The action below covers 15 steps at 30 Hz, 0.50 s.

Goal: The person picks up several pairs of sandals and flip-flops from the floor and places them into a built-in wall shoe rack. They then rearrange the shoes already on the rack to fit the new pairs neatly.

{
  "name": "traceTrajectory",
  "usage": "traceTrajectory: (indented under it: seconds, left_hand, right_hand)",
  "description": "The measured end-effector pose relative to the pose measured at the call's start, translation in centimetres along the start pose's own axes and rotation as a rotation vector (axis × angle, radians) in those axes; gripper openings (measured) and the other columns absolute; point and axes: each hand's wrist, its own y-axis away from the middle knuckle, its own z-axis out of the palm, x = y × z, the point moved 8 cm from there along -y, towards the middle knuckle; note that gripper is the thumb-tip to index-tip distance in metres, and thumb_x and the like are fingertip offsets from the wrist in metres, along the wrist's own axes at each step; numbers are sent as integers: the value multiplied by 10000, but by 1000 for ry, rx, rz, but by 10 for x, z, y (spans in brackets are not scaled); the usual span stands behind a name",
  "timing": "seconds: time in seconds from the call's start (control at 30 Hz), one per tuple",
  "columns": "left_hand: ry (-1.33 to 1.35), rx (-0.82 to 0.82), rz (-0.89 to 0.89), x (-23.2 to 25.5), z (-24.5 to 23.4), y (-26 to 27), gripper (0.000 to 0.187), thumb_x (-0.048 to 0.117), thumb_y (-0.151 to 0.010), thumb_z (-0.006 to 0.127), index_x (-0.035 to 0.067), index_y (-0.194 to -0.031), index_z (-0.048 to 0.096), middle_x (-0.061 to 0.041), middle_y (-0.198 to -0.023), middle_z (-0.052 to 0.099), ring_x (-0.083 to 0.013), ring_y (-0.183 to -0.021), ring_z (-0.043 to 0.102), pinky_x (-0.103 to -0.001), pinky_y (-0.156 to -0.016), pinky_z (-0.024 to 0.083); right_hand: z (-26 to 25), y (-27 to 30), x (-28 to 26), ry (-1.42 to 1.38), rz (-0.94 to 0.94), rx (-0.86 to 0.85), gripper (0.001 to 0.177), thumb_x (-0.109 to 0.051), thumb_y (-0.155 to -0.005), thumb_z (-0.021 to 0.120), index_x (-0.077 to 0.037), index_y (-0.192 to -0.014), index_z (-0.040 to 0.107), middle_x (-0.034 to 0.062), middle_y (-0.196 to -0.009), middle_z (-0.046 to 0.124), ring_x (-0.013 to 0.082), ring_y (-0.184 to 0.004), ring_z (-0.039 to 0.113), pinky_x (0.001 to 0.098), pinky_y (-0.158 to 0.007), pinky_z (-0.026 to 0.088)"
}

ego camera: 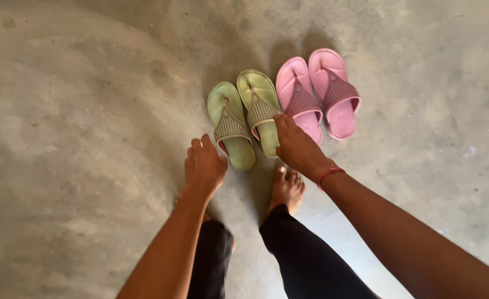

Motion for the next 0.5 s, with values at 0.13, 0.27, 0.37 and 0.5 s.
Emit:
traceTrajectory:
  seconds: [0.13,0.27,0.37,0.5]
  left_hand:
    - [184,21,-61,-5,19,-17,688,263,-961,648,9,-1500,306,-276,-1350,459,-420,-1137,586,-494,-911,537]
    - [318,19,-56,-9,33,-29,678,176,-911,656,36,-1482,319,-285,-1331,458,-426,-1124,609,-484,-919,540]
    - [374,59,-11,-9,35,-36,557,90,-893,647,44,-1395,408,-285,-1306,476,-436,-1101,619,-490,-934,526]
    - [402,69,39,-6,32,-41,341,38,-947,560,23,-1279,484,-254,-1223,540,-433,-1059,635,-511,-915,525]
  right_hand:
    - [4,-22,8,51,-7,-7,893,7,-700,729,158,-1460,284,393,-1318,461,500,-1109,573,471,-919,518]
    - [12,-31,25,178,81,-53,725,4,-827,634,122,-1482,344,299,-1208,576,435,-992,647,474,-837,551]
    - [16,-36,28,261,113,-36,534,-26,-887,584,81,-1392,445,255,-1118,627,412,-911,668,485,-776,556]
    - [14,-33,22,240,211,-40,257,-184,-952,617,13,-1096,537,206,-987,651,404,-900,662,515,-755,536]
